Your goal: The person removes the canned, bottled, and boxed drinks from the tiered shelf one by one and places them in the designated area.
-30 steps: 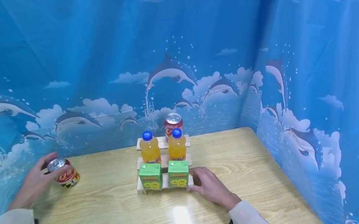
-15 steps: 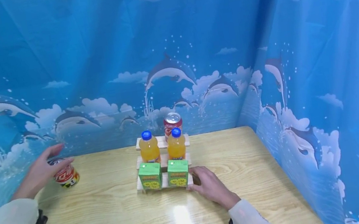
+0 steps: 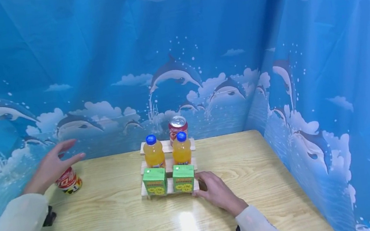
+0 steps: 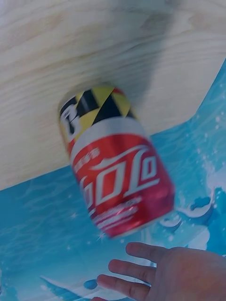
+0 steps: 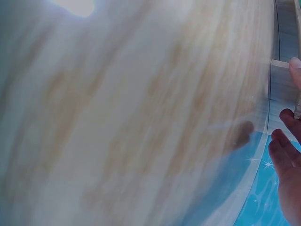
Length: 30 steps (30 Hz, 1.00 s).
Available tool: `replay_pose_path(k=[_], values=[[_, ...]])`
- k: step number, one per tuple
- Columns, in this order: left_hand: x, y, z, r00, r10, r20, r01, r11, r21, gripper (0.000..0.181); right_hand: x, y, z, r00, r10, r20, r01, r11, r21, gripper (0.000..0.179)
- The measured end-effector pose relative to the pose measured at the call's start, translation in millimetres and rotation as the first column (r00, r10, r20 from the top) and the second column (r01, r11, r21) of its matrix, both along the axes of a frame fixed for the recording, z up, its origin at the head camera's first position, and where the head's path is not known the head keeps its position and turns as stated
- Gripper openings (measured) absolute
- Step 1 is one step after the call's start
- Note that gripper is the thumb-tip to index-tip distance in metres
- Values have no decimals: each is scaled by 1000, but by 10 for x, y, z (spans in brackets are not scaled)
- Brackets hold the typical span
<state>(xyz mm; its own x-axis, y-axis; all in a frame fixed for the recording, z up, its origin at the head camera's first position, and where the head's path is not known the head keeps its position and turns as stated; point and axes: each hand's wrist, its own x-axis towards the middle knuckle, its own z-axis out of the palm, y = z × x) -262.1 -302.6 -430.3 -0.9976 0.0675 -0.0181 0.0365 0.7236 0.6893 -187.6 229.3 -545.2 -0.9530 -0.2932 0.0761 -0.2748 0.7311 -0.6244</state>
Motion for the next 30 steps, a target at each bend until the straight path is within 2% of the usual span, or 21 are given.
replay_pose_path(k=[9, 15, 21, 26, 30], values=[[-61, 227, 83, 998, -58, -33, 59, 998, 27, 101, 4, -7, 13, 1000, -6, 11, 6, 1000, 8, 65], [-144, 388, 141, 994, -85, -64, 88, 995, 47, 92, 4, -13, 17, 1000, -14, 17, 14, 1000, 13, 65], [-230, 583, 203, 991, -110, -74, 116, 990, 75, 93, 6, -14, 24, 1000, -17, 19, 17, 1000, 9, 65], [-311, 743, 236, 983, -138, -117, 146, 987, 63, 88, 3, -13, 14, 1000, -14, 19, 14, 1000, 4, 65], [-368, 880, 252, 979, -161, -125, 170, 983, 64, 84, 3, -12, 8, 1000, -11, 13, 11, 1000, 5, 66]])
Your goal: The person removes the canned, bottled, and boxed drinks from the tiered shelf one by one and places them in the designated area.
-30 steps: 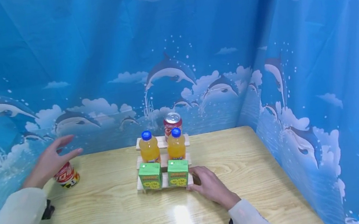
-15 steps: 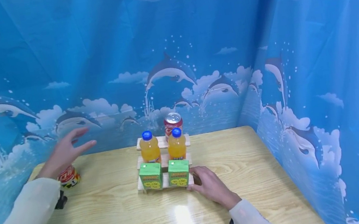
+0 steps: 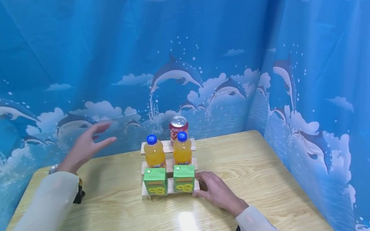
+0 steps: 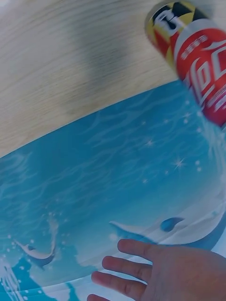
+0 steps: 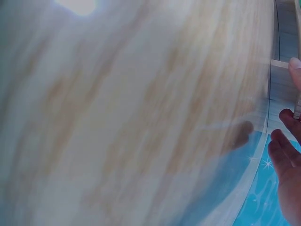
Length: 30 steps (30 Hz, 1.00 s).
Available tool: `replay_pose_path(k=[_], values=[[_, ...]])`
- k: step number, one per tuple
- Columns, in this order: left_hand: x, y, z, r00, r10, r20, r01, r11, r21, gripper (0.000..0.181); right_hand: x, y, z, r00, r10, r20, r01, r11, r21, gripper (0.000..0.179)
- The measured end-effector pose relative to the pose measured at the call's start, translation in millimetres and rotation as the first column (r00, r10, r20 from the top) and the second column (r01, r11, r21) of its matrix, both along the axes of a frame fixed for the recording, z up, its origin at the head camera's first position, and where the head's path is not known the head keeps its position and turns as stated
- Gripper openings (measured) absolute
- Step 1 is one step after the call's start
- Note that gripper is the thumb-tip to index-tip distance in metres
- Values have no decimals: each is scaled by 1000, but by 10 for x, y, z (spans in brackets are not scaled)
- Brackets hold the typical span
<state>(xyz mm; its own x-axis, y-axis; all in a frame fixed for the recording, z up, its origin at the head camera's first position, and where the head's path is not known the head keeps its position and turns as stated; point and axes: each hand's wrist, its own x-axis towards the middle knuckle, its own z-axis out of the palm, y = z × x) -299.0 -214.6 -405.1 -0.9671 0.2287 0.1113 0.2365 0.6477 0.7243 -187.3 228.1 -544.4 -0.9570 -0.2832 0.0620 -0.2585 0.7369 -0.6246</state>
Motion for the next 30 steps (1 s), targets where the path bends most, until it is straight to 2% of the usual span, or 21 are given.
replay_pose_path(k=[9, 17, 30], values=[[-102, 263, 117, 999, -29, 24, 29, 999, -15, 85, 14, 5, 12, 1000, -3, -6, 3, 1000, 2, 66], [-149, 445, 214, 997, -64, 35, 65, 998, -21, 85, 13, 6, 1, 1000, 4, -15, -4, 1000, 0, 66], [-198, 692, 279, 993, -122, 11, 121, 992, 27, 79, 1, -12, 12, 1000, -14, 10, 14, 1000, 15, 68]])
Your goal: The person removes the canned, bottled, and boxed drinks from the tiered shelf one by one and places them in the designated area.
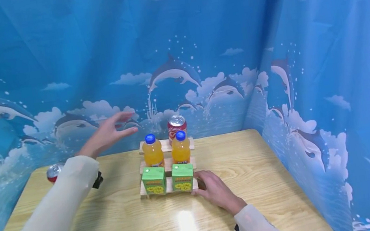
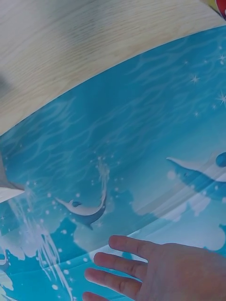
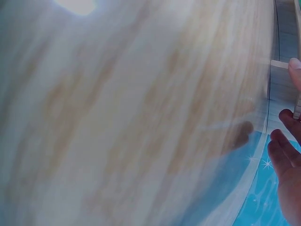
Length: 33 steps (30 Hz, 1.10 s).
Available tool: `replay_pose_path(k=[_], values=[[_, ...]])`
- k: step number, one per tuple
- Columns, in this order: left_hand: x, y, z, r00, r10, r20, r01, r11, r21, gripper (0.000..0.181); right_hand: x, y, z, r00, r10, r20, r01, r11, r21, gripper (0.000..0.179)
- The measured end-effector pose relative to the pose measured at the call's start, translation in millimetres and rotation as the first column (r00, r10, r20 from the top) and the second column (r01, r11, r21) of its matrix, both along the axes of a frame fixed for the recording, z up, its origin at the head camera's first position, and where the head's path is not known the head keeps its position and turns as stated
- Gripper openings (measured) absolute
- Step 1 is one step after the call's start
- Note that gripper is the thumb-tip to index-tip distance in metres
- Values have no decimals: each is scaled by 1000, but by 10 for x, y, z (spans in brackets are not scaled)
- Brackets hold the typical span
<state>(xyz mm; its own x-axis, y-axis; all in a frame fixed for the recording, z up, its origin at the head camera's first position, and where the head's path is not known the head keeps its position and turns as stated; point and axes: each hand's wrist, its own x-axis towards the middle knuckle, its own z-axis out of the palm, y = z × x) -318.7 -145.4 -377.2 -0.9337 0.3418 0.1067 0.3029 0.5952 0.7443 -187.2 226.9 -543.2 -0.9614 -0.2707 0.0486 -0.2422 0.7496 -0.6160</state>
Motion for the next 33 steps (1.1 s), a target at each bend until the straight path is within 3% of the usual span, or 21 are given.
replay_pose_path(k=[15, 33], values=[[-32, 248, 127, 998, -58, 11, 58, 998, -18, 81, -6, 5, -11, 1000, 2, 9, -2, 1000, 0, 68], [-57, 541, 164, 990, -130, 61, 129, 992, 11, 82, 4, -3, -17, 1000, -4, -11, 4, 1000, 6, 69]])
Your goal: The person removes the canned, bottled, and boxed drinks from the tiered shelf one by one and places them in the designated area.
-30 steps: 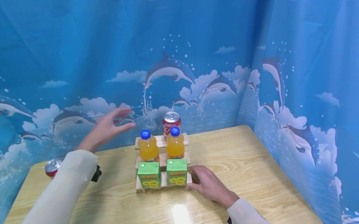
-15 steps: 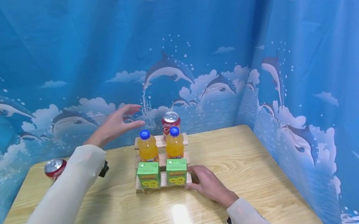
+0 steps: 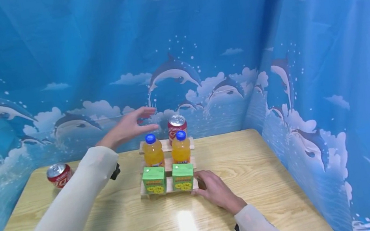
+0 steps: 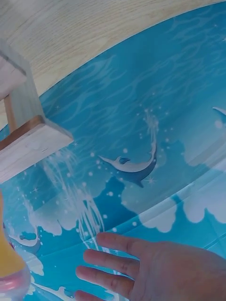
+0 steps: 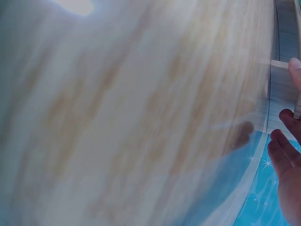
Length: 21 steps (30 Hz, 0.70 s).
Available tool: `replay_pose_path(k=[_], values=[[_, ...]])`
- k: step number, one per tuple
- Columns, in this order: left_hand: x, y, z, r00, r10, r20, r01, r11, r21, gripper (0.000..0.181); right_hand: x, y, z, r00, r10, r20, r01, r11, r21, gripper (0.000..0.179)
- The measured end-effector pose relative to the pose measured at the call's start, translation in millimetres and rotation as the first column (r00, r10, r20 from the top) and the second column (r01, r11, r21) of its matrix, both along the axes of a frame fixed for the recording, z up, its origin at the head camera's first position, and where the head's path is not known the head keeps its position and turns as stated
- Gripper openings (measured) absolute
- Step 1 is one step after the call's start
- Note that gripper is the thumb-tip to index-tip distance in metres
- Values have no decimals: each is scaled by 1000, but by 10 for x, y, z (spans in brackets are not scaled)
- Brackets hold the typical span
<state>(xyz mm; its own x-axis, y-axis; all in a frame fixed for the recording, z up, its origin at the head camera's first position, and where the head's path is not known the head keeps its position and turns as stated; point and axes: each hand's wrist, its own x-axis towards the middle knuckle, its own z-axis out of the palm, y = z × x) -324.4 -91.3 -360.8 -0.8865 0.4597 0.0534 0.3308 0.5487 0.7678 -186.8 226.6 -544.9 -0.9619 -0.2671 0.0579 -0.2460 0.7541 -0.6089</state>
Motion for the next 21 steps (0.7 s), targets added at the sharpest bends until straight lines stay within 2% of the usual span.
replay_pose_path(k=[6, 13, 21], values=[[-2, 95, 10, 1000, -13, 10, 13, 1000, -13, 84, 2, 0, -1, 1000, 4, -14, -4, 1000, 11, 67], [-8, 204, 52, 999, -33, 34, 34, 999, -13, 75, 13, 9, 4, 1000, -2, -20, 2, 1000, 11, 66], [-38, 296, 52, 998, -59, 26, 60, 998, -31, 75, 9, 10, 5, 1000, 6, -28, -6, 1000, 9, 68]])
